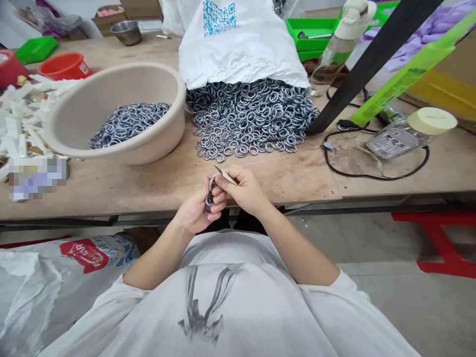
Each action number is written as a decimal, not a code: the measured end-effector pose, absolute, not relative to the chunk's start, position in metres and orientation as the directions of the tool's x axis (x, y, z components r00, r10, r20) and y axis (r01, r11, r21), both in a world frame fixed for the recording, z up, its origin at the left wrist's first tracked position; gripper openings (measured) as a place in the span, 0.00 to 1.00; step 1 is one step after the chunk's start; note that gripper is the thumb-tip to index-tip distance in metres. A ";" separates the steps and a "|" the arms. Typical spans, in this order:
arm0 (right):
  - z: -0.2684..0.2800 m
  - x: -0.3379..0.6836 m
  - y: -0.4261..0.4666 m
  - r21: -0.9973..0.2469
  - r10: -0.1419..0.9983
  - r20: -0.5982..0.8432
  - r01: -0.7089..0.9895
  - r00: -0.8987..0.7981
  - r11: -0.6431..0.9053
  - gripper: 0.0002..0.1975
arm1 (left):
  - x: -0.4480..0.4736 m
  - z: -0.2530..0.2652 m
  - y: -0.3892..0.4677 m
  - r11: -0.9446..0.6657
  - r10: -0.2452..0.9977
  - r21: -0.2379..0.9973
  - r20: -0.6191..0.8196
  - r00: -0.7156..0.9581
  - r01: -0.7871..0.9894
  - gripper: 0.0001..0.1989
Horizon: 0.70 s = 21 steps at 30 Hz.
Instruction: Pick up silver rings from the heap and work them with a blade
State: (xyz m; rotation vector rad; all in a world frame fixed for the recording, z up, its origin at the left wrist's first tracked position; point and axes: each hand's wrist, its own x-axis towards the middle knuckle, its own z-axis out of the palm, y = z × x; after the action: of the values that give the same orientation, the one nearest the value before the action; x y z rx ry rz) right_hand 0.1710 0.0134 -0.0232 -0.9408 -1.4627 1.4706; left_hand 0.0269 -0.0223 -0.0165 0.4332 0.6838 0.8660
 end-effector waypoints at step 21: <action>-0.014 0.175 -0.008 -0.578 0.803 0.416 0.557 -0.428 0.596 0.28 | 0.038 -0.017 -0.031 0.396 0.905 0.673 -0.400 0.144 -0.625 0.26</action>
State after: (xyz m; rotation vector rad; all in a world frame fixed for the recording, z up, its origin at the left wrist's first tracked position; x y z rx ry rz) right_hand 0.1747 -0.0082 -0.0143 -1.0708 -2.1475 0.4678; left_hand 0.0381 -0.0312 -0.0172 0.3885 0.8722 1.1430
